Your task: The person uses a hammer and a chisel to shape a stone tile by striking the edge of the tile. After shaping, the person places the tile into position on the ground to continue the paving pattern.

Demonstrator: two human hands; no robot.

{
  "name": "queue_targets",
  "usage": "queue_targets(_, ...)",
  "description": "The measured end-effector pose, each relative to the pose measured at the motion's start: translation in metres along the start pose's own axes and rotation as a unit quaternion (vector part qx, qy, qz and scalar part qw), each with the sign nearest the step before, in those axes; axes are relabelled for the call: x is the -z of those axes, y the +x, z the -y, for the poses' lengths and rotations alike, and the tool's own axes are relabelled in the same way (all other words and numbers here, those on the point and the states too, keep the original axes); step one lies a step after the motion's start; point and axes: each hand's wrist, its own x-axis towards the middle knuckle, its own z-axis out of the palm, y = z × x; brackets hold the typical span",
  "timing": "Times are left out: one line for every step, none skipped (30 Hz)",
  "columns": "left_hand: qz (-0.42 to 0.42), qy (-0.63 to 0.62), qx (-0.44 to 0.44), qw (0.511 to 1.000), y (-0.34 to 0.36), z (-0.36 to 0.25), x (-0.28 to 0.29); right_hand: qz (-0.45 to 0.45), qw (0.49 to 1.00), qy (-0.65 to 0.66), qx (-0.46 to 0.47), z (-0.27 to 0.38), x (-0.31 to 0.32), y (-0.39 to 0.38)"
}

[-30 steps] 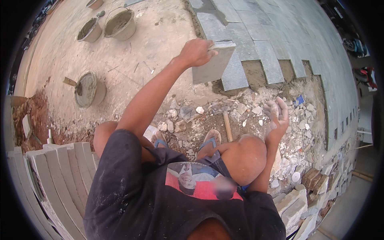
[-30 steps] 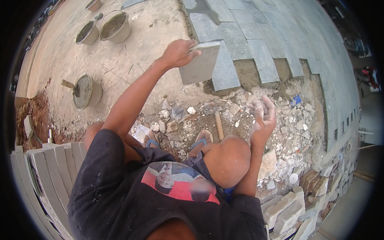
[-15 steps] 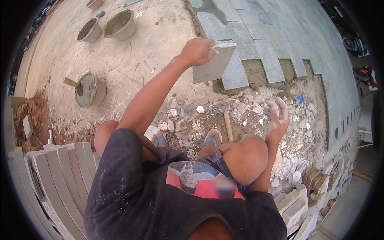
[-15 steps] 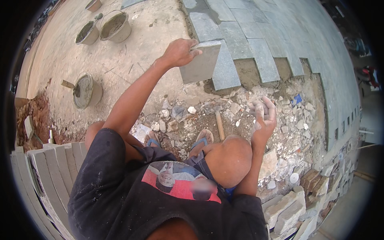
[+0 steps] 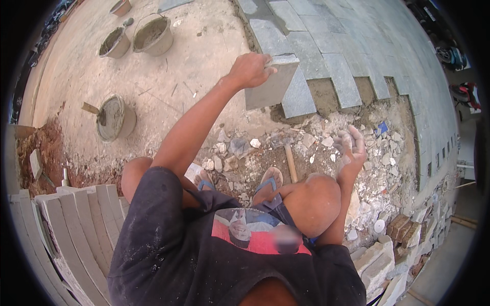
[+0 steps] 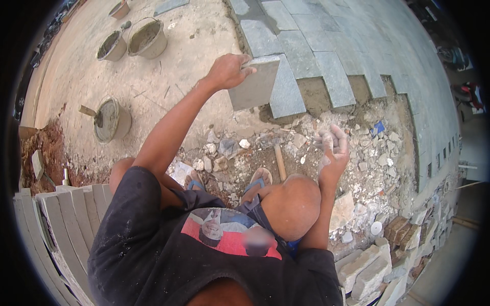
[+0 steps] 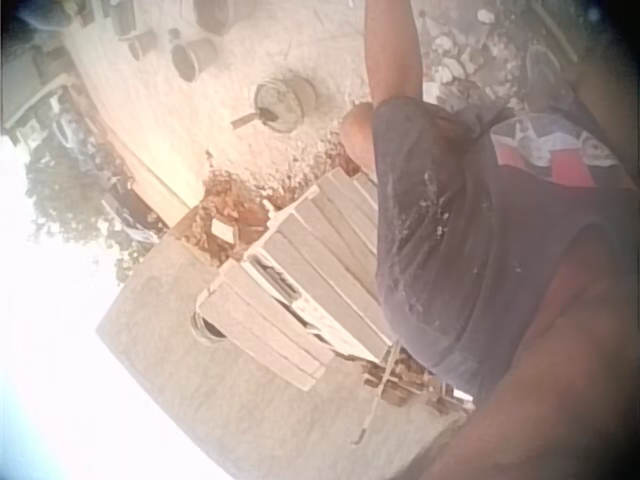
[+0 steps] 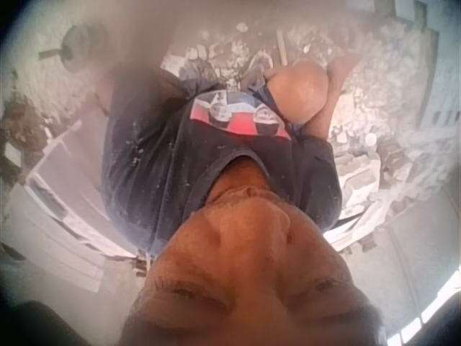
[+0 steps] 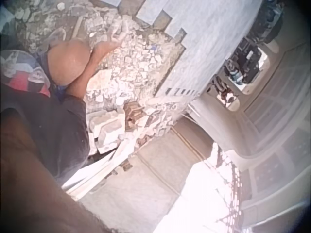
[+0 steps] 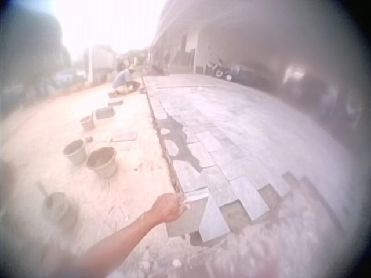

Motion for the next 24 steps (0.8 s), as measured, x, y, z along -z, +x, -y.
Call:
queue_targets(0.002, 0.002, 0.000, 1.000, 0.000, 0.001, 0.000, 0.004, 1.000, 0.004, -0.006, -0.002, 0.000, 0.001)
queue_targets(0.004, 0.002, -0.001, 1.000, 0.001, -0.001, 0.002, 0.006, 1.000, 0.006, -0.010, -0.004, 0.001, 0.002)
queue_targets(0.002, -0.007, 0.000, 1.000, 0.001, -0.002, 0.004, 0.016, 1.000, 0.009, -0.021, -0.007, 0.001, 0.004)
queue_targets(0.001, -0.016, 0.002, 1.000, 0.000, -0.002, 0.007, 0.025, 0.999, 0.012, -0.032, -0.011, 0.001, 0.006)
queue_targets(0.000, -0.024, 0.004, 1.000, -0.001, -0.003, 0.011, 0.036, 0.998, 0.016, -0.045, -0.014, 0.001, 0.008)
queue_targets(-0.004, -0.030, 0.004, 1.000, 0.001, -0.003, 0.017, 0.041, 0.998, 0.009, -0.050, -0.017, -0.001, 0.011)
queue_targets(-0.009, -0.036, 0.005, 0.999, 0.002, -0.003, 0.024, 0.047, 0.997, 0.003, -0.056, -0.018, -0.002, 0.013)
queue_targets(-0.012, -0.044, 0.005, 0.999, 0.004, -0.004, 0.031, 0.051, 0.997, -0.005, -0.062, -0.021, -0.003, 0.016)
queue_targets(-0.027, -0.050, 0.005, 0.998, 0.005, -0.005, 0.037, 0.062, 0.996, -0.019, -0.059, -0.027, -0.004, 0.020)
queue_targets(-0.042, -0.055, 0.005, 0.998, 0.006, -0.006, 0.045, 0.073, 0.995, -0.034, -0.056, -0.035, -0.005, 0.025)
queue_targets(-0.058, -0.059, 0.006, 0.997, 0.006, -0.007, 0.052, 0.085, 0.994, -0.046, -0.053, -0.041, -0.008, 0.030)
queue_targets(-0.057, -0.087, 0.012, 0.994, 0.007, -0.007, 0.058, 0.102, 0.991, -0.075, -0.045, -0.046, -0.013, 0.034)
queue_targets(-0.057, -0.116, 0.018, 0.991, 0.008, -0.006, 0.063, 0.118, 0.987, -0.104, -0.037, -0.051, -0.019, 0.037)
queue_targets(-0.056, -0.146, 0.022, 0.988, 0.009, -0.009, 0.070, 0.133, 0.982, -0.134, -0.028, -0.053, -0.025, 0.040)
queue_targets(-0.056, -0.159, 0.028, 0.985, 0.009, -0.012, 0.076, 0.142, 0.980, -0.142, -0.012, -0.056, -0.031, 0.044)
queue_targets(-0.056, -0.173, 0.034, 0.983, 0.008, -0.015, 0.082, 0.150, 0.977, -0.149, 0.004, -0.058, -0.037, 0.049)
queue_targets(-0.057, -0.186, 0.039, 0.980, 0.007, -0.018, 0.087, 0.159, 0.975, -0.157, 0.020, -0.058, -0.043, 0.055)
queue_targets(-0.042, -0.212, 0.051, 0.975, 0.006, -0.019, 0.089, 0.170, 0.964, -0.200, 0.042, -0.057, -0.049, 0.061)
queue_targets(-0.026, -0.237, 0.062, 0.969, 0.007, -0.020, 0.091, 0.167, 0.961, -0.207, 0.080, -0.055, -0.054, 0.067)
queue_targets(-0.009, -0.263, 0.075, 0.962, 0.006, -0.022, 0.094, 0.163, 0.956, -0.215, 0.116, -0.052, -0.059, 0.072)
queue_targets(-0.002, -0.275, 0.063, 0.959, 0.004, -0.026, 0.095, 0.159, 0.950, -0.222, 0.152, -0.049, -0.062, 0.075)
queue_targets(0.006, -0.288, 0.052, 0.956, 0.002, -0.031, 0.096, 0.183, 0.951, -0.227, 0.106, -0.044, -0.062, 0.078)
queue_targets(0.012, -0.299, 0.042, 0.953, 0.000, -0.033, 0.098, 0.208, 0.949, -0.230, 0.061, -0.035, -0.064, 0.079)
queue_targets(0.008, -0.293, 0.025, 0.956, 0.000, -0.033, 0.098, 0.232, 0.944, -0.233, 0.014, -0.030, -0.065, 0.080)
